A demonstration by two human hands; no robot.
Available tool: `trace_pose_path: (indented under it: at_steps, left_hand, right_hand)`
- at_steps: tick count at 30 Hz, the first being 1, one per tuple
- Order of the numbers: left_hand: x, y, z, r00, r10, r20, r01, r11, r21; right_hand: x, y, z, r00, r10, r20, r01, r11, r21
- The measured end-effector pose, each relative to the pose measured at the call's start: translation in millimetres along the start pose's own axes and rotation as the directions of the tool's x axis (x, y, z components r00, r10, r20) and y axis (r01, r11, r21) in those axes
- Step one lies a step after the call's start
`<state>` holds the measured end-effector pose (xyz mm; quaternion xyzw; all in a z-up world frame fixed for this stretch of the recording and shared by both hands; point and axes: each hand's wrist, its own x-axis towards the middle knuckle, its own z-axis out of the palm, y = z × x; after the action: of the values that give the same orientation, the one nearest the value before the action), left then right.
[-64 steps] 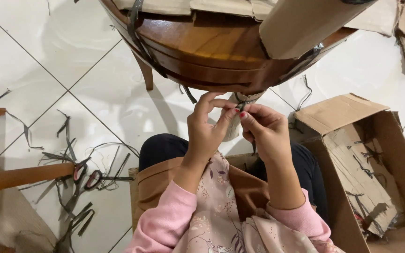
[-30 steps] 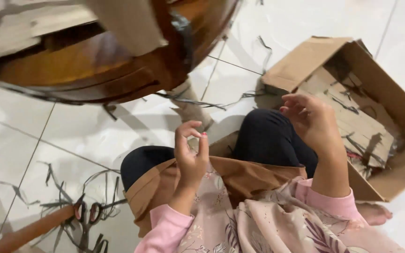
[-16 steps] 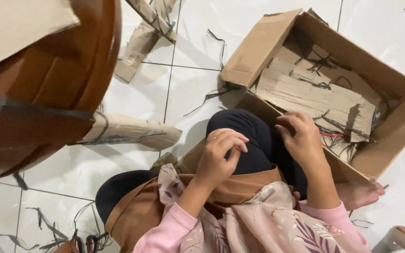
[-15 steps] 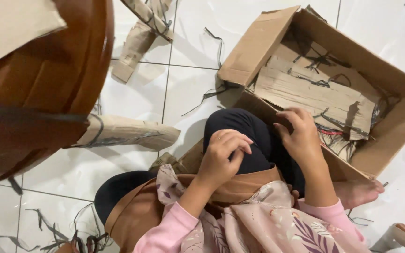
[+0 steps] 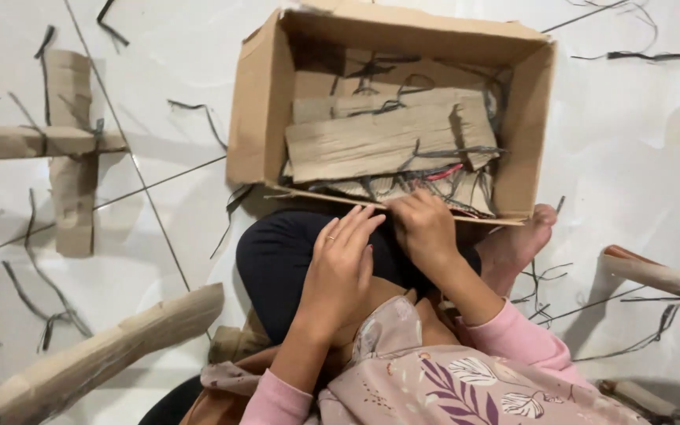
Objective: Wrapping the legs of a wooden chair with cardboard and securing them with plastic ties for protection.
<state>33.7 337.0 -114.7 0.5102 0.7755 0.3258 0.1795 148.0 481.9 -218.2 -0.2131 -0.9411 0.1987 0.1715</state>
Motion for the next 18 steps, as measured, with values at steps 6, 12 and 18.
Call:
trace_pose_path:
  at_steps: [6,12,18]
  left_hand:
    - [7,-6,37,0.994,-0.037,0.1,0.003,0.946,0.323]
    - [12,-15,45,0.998,0.062,-0.021,-0.052,0.94,0.338]
    - [0,-1,25,0.948,0.299,-0.113,-0.239,0.898,0.37]
  right_hand:
    - [-10,-27,-20,0.979,-0.061,-0.195,0.076,0.995,0.07]
    - [-15,-39,-64,0.984,-0.035,-0.172,0.069,0.978,0.195]
    - [-21,-45,-108,0.997,-0.011,0.08,-0.02,0.925,0.38]
